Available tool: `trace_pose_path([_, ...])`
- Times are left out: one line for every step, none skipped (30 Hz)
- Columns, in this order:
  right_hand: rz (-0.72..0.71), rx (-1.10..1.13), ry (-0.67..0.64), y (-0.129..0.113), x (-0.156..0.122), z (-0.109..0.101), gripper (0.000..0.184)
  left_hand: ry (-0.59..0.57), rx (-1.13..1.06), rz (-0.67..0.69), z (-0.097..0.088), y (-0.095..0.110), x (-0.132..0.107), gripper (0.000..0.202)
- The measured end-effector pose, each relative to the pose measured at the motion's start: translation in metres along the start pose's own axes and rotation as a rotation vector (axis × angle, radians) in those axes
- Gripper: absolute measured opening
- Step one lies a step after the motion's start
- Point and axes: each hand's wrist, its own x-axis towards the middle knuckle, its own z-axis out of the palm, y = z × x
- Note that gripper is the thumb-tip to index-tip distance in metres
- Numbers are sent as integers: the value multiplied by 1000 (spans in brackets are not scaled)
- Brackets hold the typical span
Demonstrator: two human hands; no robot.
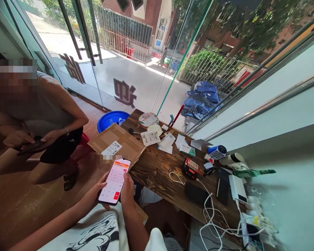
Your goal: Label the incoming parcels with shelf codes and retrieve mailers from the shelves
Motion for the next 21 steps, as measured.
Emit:
trace_pose_path([-8, -20, 23, 0, 2, 0, 53, -9, -14, 5, -1, -1, 1, 86])
trace_pose_path([-14, -34, 35, 0, 3, 0, 54, -11, -22, 8, -2, -3, 1, 87])
trace_pose_path([-19, -42, 34, 0, 3, 0, 54, -11, -27, 7, -2, -3, 1, 86])
trace_pose_path([-29, -48, 24, 0, 3, 0, 55, -14, -30, 7, -2, -4, 0, 84])
trace_pose_path([-45, -55, 11, -1, 2, 0, 56, -20, -31, 7, -2, -4, 0, 80])
trace_pose_path([-67, -64, 4, -1, 0, 0, 57, -25, -31, 8, -1, -4, -1, 77])
trace_pose_path([-92, -75, -3, -1, -2, 0, 58, -32, -32, 9, 0, -3, -2, 73])
trace_pose_path([-114, -91, -7, -1, -3, -1, 58, -36, -35, 10, 0, -2, -3, 71])
trace_pose_path([-132, -109, -6, -2, -5, -1, 57, -38, -37, 13, 1, -2, -3, 69])
trace_pose_path([-143, -129, -3, -2, -6, -2, 55, -39, -37, 16, 2, -1, -4, 68])
trace_pose_path([-147, -147, 0, -3, -7, -2, 53, -39, -35, 15, 2, 0, -5, 68])
trace_pose_path([-147, -163, 5, -4, -7, -2, 51, -40, -33, 14, 3, 1, -5, 67])
trace_pose_path([-146, -174, 9, -5, -7, -2, 48, -43, -31, 12, 3, 1, -6, 68])
trace_pose_path([-142, -178, 16, -6, -8, -1, 46, -46, -30, 8, 3, 1, -6, 68])
trace_pose_path([-135, -174, 22, -8, -8, 0, 43, -48, -32, -1, 3, 1, -6, 69])
trace_pose_path([-124, -161, 28, -9, -8, 1, 41, -49, -36, -10, 3, 1, -6, 69])
trace_pose_path([-110, -139, 33, -10, -7, 2, 40, -46, -40, -16, 2, 0, -6, 70])
trace_pose_path([-93, -113, 32, -11, -7, 3, 39, -42, -44, -22, 2, -1, -5, 70])
trace_pose_path([-76, -85, 23, -11, -6, 3, 39, -37, -46, -24, 2, -1, -5, 71])
trace_pose_path([-62, -59, 11, -11, -5, 4, 39, -35, -49, -21, 2, -2, -4, 71])
trace_pose_path([-52, -39, -6, -11, -4, 4, 40, -36, -50, -16, 2, -2, -4, 71])
